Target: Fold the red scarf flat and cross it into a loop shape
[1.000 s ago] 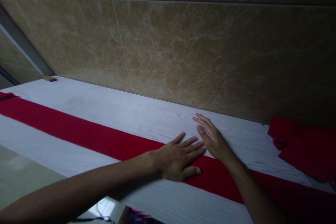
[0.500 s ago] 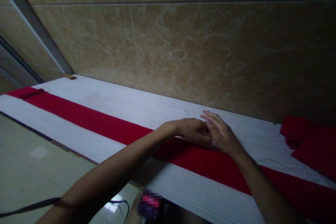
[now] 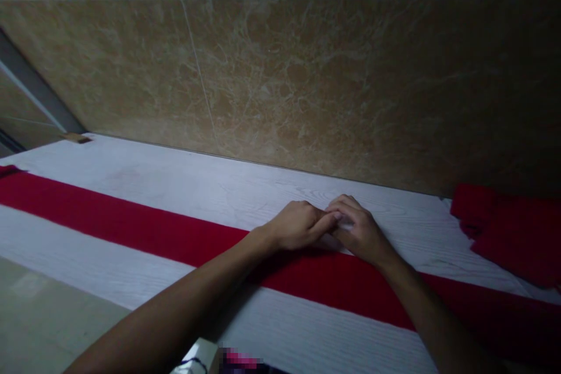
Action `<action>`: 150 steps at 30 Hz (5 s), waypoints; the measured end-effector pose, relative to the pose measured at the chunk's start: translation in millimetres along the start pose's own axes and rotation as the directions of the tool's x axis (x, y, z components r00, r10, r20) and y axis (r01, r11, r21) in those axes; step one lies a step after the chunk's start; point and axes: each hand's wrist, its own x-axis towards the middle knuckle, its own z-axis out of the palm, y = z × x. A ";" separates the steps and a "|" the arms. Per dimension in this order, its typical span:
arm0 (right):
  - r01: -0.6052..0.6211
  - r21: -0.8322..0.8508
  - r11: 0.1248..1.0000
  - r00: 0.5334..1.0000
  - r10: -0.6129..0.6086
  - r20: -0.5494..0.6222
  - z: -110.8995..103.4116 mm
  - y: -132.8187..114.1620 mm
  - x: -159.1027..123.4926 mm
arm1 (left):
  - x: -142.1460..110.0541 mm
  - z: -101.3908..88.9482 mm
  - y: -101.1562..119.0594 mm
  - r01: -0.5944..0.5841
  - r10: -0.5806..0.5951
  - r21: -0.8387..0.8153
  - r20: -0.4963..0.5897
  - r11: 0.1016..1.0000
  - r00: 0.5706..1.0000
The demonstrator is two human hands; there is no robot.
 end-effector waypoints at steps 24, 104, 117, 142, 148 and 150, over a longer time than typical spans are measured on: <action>-0.290 -0.041 0.956 0.952 0.292 0.094 2.4 -18.3 -1.0 | 2.5 -3.1 7.5 0.075 -0.078 0.207 0.008 0.975 0.997; -0.282 -0.114 0.953 0.956 0.290 0.055 -0.2 -7.4 -2.4 | -20.8 0.6 -25.7 -0.144 0.146 0.031 -0.337 0.989 0.930; -0.236 -0.117 0.965 0.968 0.244 0.060 0.8 -8.1 -3.4 | -21.4 1.2 -23.6 -0.144 0.148 0.036 -0.343 0.989 0.928; -0.194 -0.146 0.970 0.978 0.204 0.053 1.0 -18.2 -2.2 | -23.7 3.1 -17.0 -0.132 0.106 -0.055 -0.346 0.990 0.932; -0.191 -0.136 0.972 0.978 0.201 0.063 1.5 -18.2 -1.5 | -24.0 5.0 -15.5 -0.070 0.013 -0.163 -0.331 0.984 0.944; -0.190 -0.135 0.973 0.978 0.200 0.063 1.5 -18.0 -1.2 | -23.6 5.8 -15.4 -0.058 -0.001 -0.169 -0.329 0.984 0.944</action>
